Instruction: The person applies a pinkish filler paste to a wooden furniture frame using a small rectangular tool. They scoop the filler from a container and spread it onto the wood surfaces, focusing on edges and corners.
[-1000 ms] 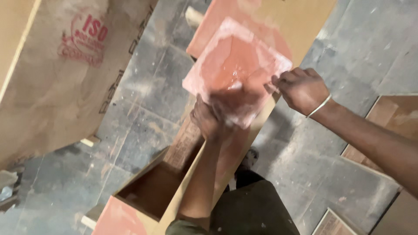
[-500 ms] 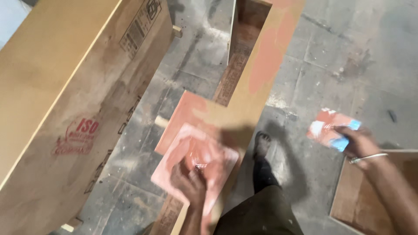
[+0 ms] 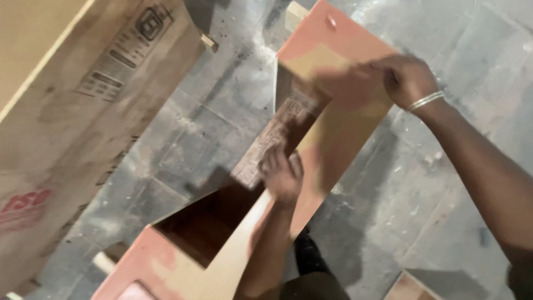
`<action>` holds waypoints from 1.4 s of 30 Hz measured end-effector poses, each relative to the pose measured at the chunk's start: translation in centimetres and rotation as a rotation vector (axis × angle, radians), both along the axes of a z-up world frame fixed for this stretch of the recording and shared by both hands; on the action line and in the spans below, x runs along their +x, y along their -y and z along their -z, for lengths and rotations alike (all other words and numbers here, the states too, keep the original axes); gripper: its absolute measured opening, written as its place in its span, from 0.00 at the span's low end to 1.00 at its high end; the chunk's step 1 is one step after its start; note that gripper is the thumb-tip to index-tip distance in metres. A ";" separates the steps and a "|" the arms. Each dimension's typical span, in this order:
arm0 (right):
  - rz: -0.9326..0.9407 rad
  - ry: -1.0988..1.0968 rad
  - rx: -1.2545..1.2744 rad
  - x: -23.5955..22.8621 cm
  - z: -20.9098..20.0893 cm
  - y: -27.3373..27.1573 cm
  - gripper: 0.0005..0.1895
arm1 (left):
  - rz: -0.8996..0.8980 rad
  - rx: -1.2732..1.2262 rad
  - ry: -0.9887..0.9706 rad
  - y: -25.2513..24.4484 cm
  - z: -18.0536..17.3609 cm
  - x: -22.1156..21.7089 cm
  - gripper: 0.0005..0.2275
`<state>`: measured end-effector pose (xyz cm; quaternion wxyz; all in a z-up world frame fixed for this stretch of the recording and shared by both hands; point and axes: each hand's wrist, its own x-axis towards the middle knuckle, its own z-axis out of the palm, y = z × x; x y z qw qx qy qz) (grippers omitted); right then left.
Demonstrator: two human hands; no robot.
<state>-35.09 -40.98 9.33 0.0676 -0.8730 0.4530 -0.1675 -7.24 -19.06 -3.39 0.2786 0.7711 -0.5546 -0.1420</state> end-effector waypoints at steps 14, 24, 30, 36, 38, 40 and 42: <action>-0.258 -0.345 -0.048 7.4 9.7 25.0 0.10 | 0.011 0.151 0.114 0.8 -0.9 0.0 0.27; -0.109 -0.153 0.456 0.4 1.4 12.9 0.17 | 0.016 0.094 0.095 0.3 -0.8 -0.4 0.27; 0.124 1.323 1.030 0.7 -1.3 -9.6 0.04 | -0.018 -0.020 -0.033 -0.3 -0.4 -0.4 0.23; 0.302 1.837 1.162 4.5 2.4 -38.8 0.15 | 0.297 -0.314 -0.154 -11.3 -3.6 4.6 0.19; 0.546 1.930 1.168 7.4 4.3 -48.5 0.26 | 0.362 -0.289 -0.175 -18.2 -6.1 8.4 0.17; 0.564 1.919 1.269 10.6 6.9 -57.4 0.15 | 0.407 -0.245 -0.244 -24.8 -7.6 12.1 0.16; 0.665 1.901 1.274 14.5 9.8 -64.9 0.13 | 0.463 -0.222 -0.201 -31.2 -8.7 16.4 0.15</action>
